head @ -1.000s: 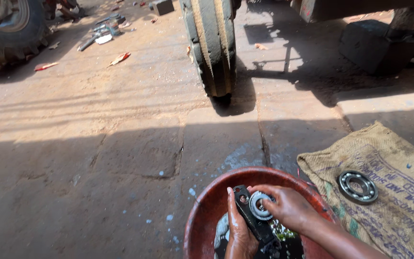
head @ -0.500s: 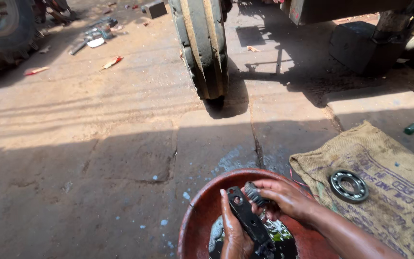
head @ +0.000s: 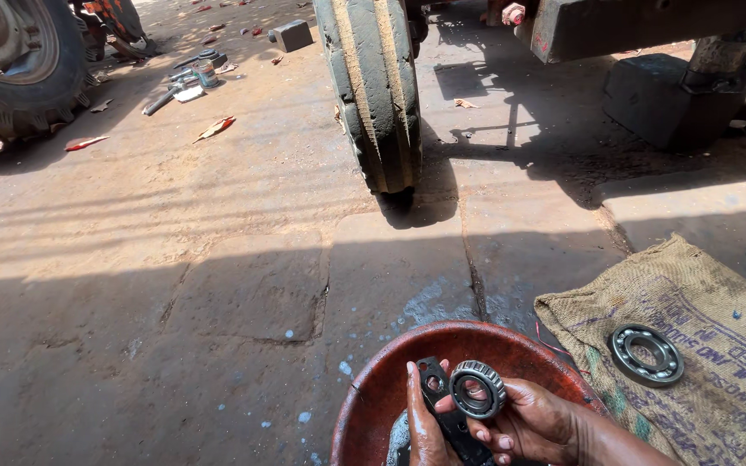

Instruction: The person cleans a metal ball bearing by hand in a red basin filled with soapy water. They scrub the bearing with a cloth, rinse it, and place it on a sack next to the basin. The person repeats this process with another bearing.

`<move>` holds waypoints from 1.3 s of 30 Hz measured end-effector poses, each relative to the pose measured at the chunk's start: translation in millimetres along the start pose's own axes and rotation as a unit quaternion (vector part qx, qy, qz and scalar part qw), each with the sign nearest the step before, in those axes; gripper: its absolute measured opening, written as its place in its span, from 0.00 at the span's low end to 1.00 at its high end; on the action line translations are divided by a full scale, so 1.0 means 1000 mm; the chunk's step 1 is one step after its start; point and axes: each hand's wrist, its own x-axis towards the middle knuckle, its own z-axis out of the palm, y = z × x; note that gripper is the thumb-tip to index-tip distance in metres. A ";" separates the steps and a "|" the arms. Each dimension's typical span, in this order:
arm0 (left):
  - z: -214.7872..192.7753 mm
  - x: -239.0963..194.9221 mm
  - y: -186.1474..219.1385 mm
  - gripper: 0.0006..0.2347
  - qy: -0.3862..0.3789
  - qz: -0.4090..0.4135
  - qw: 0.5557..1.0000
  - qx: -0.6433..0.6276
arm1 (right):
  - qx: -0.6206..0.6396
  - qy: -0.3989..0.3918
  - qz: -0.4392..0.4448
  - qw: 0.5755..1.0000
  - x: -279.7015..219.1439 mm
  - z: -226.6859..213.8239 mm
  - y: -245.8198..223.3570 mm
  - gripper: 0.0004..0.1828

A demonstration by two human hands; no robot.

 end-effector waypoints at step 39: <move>0.166 -0.011 -0.164 0.40 -0.259 0.151 0.518 0.801 | -0.440 0.553 -0.204 0.677 -0.027 -0.115 0.075 0.19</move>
